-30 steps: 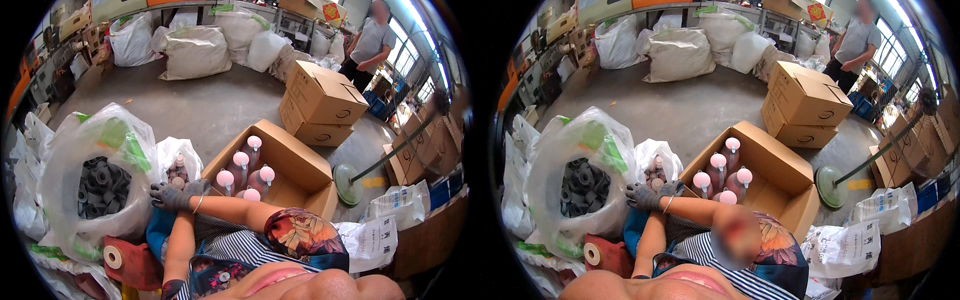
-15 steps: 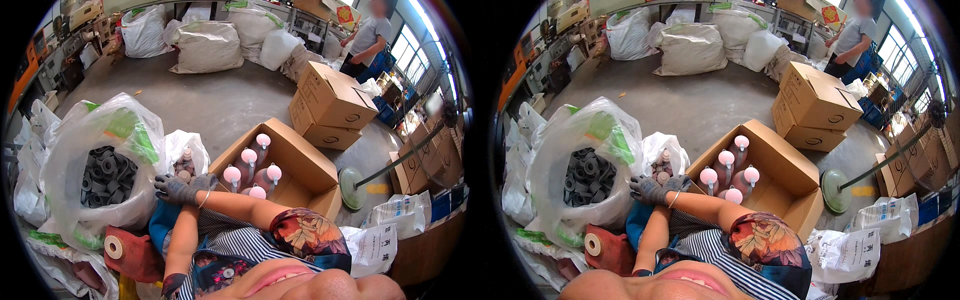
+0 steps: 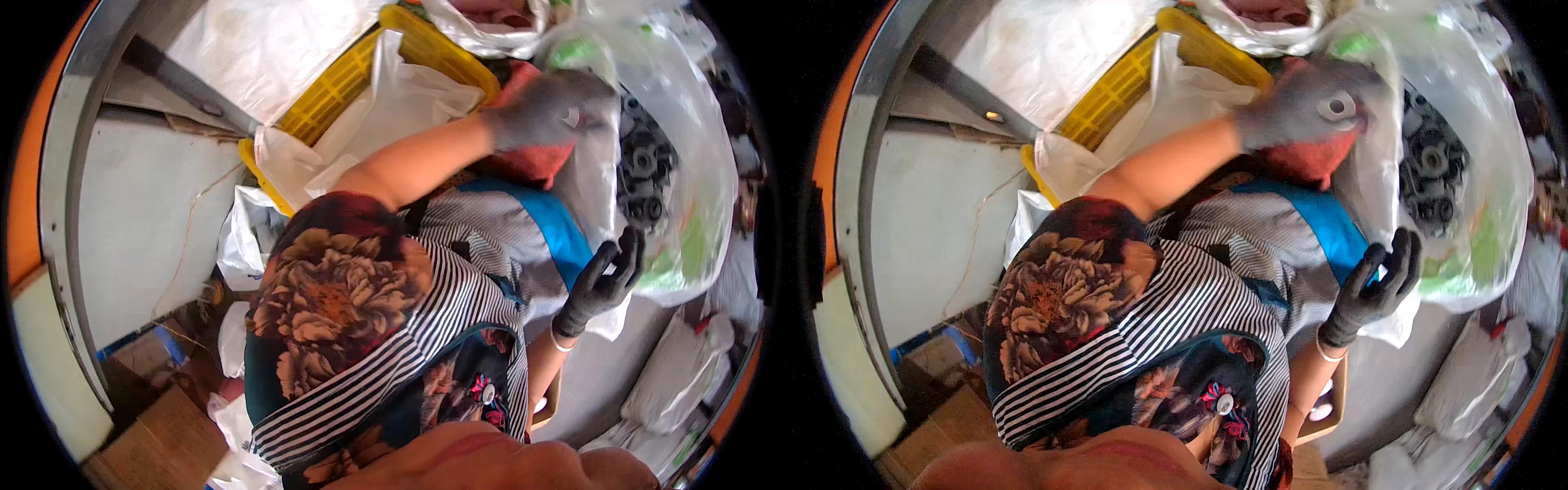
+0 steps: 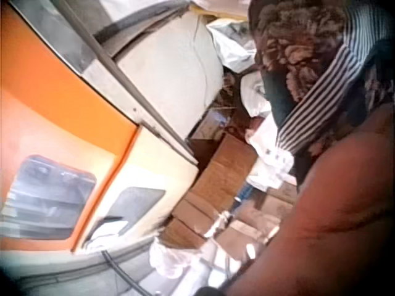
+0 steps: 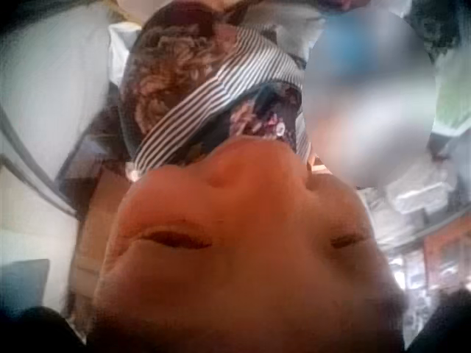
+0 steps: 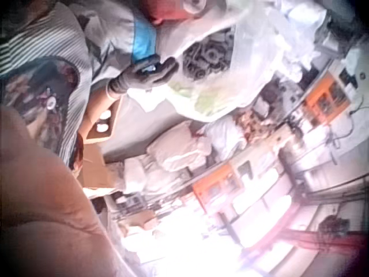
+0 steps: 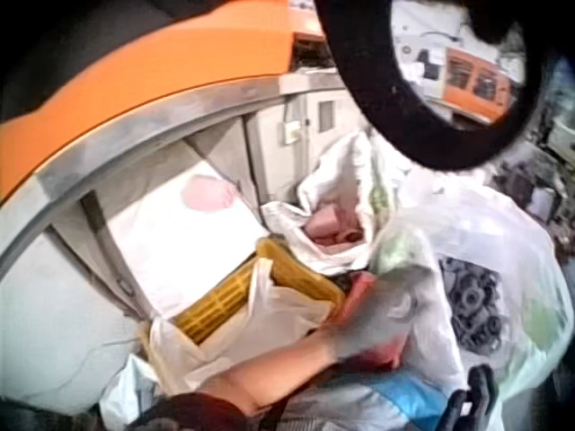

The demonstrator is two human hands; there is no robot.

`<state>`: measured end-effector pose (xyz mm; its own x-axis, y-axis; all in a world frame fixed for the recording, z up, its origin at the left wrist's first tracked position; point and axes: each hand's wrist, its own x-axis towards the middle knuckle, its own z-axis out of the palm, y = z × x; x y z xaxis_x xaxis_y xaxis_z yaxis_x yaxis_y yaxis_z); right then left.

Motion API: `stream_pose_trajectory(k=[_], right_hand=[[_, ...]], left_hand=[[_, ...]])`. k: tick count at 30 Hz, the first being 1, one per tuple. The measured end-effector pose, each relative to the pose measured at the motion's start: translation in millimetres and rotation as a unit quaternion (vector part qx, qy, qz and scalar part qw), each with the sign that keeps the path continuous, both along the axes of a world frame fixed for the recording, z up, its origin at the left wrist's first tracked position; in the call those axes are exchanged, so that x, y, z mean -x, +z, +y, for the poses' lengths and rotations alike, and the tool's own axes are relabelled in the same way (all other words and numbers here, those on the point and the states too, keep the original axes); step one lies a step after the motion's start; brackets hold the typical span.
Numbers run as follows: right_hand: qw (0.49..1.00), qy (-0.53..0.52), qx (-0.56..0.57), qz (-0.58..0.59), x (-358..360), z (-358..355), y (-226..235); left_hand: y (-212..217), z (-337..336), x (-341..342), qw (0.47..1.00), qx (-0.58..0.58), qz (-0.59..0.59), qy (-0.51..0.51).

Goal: The person assembles plastic pitchers by fitting lids onto the bodies and placing the completed items into a cardboard box.

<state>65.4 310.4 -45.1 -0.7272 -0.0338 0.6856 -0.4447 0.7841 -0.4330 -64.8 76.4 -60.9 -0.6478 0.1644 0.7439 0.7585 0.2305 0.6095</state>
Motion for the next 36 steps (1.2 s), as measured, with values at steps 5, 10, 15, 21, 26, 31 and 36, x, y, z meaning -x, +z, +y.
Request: stream_pose_trajectory(k=[5,10,15,21,26,31,36], right_hand=[[0.998,-0.002,-0.041,-0.039,-5,46,-29],[0.977,-0.057,0.111,-0.171,-6,69,-34],[0.983,-0.091,0.008,-0.159,-21,78,-10],[0.954,-0.076,0.189,-0.217,-27,70,-42],[0.963,0.04,0.093,-0.249,-8,25,-35],[0.7,0.23,0.434,-0.518,3,-26,-49],[0.691,0.322,0.511,-0.397,73,-17,-80]], left_hand=[[-184,-222,-74,0.724,-0.583,-0.337,0.147],[-269,-264,-71,0.553,-0.75,-0.36,-0.049],[-284,-247,-23,0.575,-0.631,-0.508,0.115],[-298,-231,3,0.662,-0.382,-0.597,0.244],[-223,-234,-31,0.736,0.029,-0.592,0.327],[-49,-169,-102,0.91,0.145,-0.234,0.309],[-79,-69,-108,0.958,0.251,0.019,0.14]])
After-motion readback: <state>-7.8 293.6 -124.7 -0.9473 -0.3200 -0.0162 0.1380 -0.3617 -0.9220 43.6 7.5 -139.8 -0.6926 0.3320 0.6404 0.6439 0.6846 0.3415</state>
